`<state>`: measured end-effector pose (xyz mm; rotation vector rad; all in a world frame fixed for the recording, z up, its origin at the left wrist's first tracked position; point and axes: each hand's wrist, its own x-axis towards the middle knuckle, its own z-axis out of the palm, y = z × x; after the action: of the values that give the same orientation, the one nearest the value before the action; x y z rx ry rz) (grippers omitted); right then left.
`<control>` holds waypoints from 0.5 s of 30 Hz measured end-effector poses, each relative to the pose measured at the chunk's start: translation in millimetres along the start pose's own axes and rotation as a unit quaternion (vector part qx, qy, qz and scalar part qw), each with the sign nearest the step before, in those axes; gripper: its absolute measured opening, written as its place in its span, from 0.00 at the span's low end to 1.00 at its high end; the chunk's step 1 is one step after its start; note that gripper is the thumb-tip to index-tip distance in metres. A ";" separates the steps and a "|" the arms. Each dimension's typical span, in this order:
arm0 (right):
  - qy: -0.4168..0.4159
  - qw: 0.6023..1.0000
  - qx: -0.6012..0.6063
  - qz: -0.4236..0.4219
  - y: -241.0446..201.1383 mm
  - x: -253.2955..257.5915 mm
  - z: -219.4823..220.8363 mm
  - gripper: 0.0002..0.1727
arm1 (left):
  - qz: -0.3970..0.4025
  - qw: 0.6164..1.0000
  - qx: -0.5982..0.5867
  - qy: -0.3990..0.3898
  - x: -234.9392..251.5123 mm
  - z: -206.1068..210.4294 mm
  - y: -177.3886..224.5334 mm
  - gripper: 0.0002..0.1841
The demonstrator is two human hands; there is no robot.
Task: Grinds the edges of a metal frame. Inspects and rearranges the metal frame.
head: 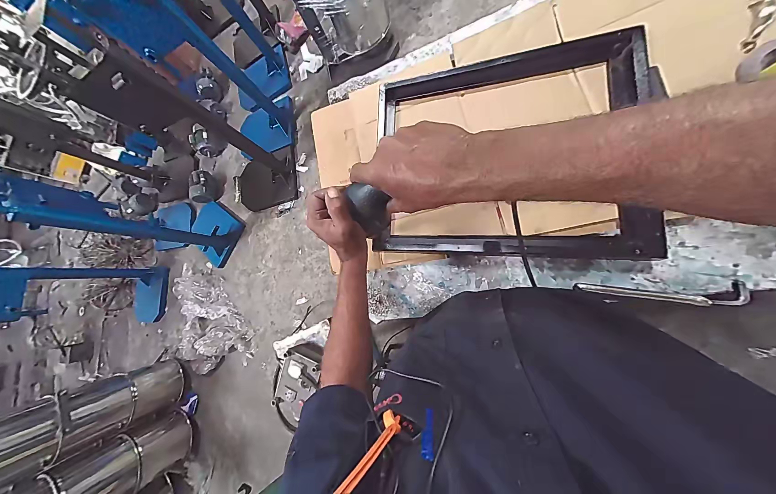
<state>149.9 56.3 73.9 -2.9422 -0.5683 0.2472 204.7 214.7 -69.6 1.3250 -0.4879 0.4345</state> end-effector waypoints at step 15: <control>-0.221 0.936 0.243 0.122 13.8 32.9 -0.6 0.24 | -0.003 1.000 -0.023 -0.005 1.1 -2.6 -1.5 0.15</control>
<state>185.1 56.0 67.9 -2.4596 -0.1416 0.9453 206.6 217.0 -70.6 1.2846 -0.5004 0.4099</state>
